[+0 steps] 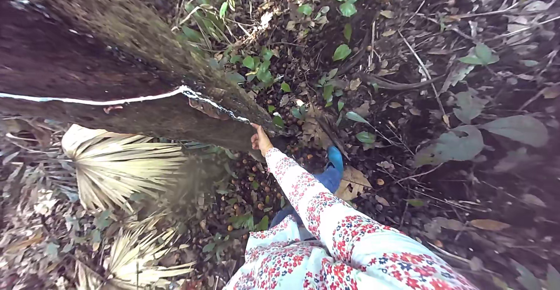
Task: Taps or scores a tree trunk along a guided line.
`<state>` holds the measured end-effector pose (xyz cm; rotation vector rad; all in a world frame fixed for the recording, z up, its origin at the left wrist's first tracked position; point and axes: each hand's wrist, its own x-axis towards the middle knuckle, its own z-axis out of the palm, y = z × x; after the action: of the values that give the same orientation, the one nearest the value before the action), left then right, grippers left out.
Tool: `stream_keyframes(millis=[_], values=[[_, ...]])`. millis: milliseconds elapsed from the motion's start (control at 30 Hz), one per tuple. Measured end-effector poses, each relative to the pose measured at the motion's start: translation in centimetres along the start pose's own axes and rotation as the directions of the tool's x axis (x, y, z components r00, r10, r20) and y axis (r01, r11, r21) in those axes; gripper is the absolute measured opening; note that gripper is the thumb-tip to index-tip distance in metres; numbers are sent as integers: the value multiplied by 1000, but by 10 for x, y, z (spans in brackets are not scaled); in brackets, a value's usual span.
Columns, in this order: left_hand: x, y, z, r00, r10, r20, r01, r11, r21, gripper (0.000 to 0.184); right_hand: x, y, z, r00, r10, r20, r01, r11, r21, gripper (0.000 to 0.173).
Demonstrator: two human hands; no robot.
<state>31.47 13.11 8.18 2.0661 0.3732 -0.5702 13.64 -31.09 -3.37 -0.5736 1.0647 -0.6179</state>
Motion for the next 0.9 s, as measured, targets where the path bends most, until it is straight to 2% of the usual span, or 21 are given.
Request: stream_keyframes(millis=[100,200,267,333,400,533,600,667,800,900], values=[[15,-3,-1,999,-34,-42,34,999,4,24,3,4,-2,997,53,-63,-53,999,1,60],[56,-35,-23,998,57,21,-55,994,-92,23,6,6,0,998,-57,-33,59,997,49,62],[69,-43,-27,999,35,19,-32,991,-131,23,5,3,4,991,-131,-7,131,988,81,64],[61,-32,-16,997,-46,-60,42,996,-80,24,5,1,8,987,-158,8,156,984,88,64],[58,-30,-15,998,-46,-41,42,995,-91,24,7,3,7,992,-129,-2,129,990,58,62],[52,-32,-13,999,54,-2,-54,988,-145,20,10,7,-5,998,36,-58,-40,997,-64,60],[22,-8,4,1000,7,-25,-9,994,-111,25,10,9,-12,995,73,-69,-79,993,-85,60],[7,3,14,999,-23,-39,20,997,-77,28,9,9,-13,998,23,-63,-26,998,-50,59],[9,1,16,999,-30,-45,27,997,-69,25,7,4,-6,996,-92,2,92,996,6,61],[17,-3,15,999,-16,-43,13,998,-66,27,11,7,-4,998,-54,19,55,998,-22,61]])
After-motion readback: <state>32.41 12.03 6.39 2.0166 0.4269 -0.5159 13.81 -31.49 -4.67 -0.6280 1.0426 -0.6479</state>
